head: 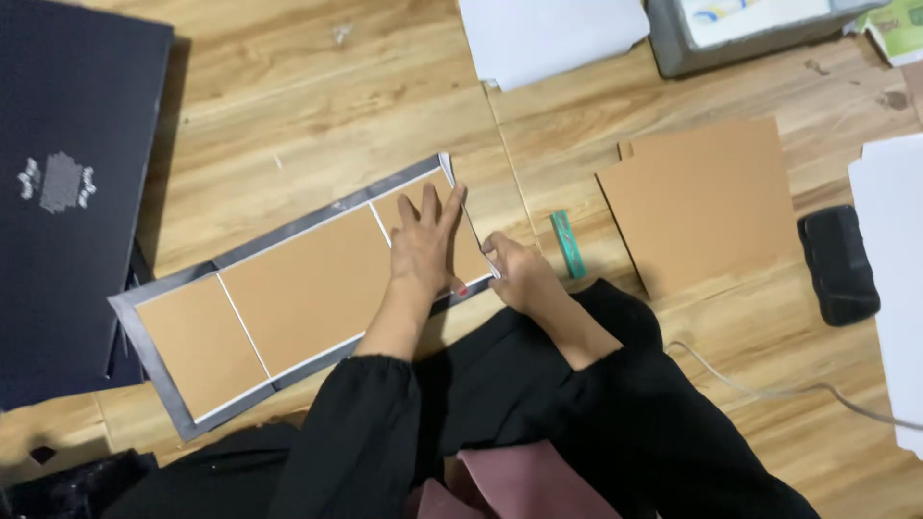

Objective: Assembling folders by attaching cardboard panels to a paper cover using adhesive and a smoothing tool

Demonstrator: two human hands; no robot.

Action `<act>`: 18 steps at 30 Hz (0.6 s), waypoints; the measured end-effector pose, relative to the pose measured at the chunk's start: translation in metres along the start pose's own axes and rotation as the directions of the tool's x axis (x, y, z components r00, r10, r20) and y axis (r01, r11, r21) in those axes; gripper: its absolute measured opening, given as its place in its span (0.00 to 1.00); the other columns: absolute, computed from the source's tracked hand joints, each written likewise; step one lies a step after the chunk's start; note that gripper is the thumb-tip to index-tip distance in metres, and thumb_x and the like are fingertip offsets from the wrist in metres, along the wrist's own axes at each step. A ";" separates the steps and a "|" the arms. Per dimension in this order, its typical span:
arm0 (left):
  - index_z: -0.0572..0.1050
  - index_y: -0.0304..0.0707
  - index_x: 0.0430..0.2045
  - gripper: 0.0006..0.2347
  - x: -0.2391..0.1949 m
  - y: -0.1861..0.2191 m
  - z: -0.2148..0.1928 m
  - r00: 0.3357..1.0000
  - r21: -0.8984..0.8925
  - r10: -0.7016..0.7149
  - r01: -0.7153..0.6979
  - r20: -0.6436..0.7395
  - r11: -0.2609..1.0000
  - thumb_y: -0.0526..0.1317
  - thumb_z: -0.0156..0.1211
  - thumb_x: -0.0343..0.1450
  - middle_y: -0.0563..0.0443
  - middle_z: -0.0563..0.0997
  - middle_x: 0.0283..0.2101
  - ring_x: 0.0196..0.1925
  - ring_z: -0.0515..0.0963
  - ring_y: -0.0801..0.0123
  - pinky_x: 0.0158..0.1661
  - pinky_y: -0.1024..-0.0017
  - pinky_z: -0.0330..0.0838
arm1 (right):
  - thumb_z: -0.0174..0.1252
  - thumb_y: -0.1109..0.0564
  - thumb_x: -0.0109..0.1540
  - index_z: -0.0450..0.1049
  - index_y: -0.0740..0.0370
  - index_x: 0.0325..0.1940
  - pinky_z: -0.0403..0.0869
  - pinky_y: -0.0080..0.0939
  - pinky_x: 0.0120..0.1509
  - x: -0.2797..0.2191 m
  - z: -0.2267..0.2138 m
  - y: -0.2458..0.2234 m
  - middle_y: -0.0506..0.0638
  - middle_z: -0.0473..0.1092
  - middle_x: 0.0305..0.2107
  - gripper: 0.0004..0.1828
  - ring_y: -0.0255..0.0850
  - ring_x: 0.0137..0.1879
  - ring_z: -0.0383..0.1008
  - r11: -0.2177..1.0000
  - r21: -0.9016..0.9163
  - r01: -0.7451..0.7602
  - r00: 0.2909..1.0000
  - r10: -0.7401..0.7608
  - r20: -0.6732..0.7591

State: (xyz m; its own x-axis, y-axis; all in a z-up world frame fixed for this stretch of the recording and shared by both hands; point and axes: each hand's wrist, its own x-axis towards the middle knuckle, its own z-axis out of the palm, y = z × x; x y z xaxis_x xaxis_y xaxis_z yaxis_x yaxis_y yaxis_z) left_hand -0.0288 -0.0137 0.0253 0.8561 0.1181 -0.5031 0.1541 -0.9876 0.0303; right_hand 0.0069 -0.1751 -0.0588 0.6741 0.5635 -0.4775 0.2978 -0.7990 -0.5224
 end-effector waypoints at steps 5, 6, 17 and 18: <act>0.35 0.56 0.62 0.60 0.014 0.006 0.005 0.999 0.051 -0.033 0.035 -0.037 0.998 0.55 0.75 0.38 0.42 0.51 0.61 0.59 0.53 0.38 0.42 0.53 0.71 | 0.59 0.59 0.47 0.61 0.49 0.46 0.70 0.44 0.46 -0.004 -0.004 -0.005 0.45 0.67 0.22 0.25 0.46 0.36 0.73 0.998 0.065 0.004 0.998 0.000 -0.063; 0.34 0.56 0.62 0.61 0.017 0.006 0.006 0.999 0.025 -0.030 0.031 -0.036 0.999 0.53 0.76 0.38 0.40 0.51 0.60 0.59 0.54 0.36 0.41 0.51 0.71 | 0.59 0.59 0.47 0.61 0.51 0.46 0.70 0.46 0.45 -0.004 0.000 -0.004 0.46 0.66 0.23 0.25 0.47 0.37 0.73 0.998 0.050 0.041 0.995 -0.036 -0.097; 0.45 0.44 0.59 0.62 0.050 -0.001 0.030 0.986 0.054 -0.094 0.103 -0.139 0.993 0.56 0.76 0.28 0.49 0.53 0.56 0.55 0.58 0.38 0.40 0.65 0.76 | 0.51 0.62 0.51 0.56 0.52 0.58 0.72 0.42 0.47 -0.019 0.005 -0.022 0.50 0.65 0.36 0.31 0.47 0.43 0.71 0.934 -0.311 0.174 0.976 -0.205 -0.070; 0.46 0.42 0.59 0.61 0.051 -0.003 0.025 0.986 0.030 -0.102 0.107 -0.130 0.994 0.56 0.76 0.29 0.49 0.54 0.55 0.54 0.60 0.41 0.40 0.65 0.77 | 0.51 0.62 0.50 0.55 0.54 0.59 0.72 0.42 0.47 -0.022 0.002 -0.027 0.50 0.65 0.36 0.32 0.46 0.42 0.70 0.910 -0.367 0.192 0.973 -0.226 -0.052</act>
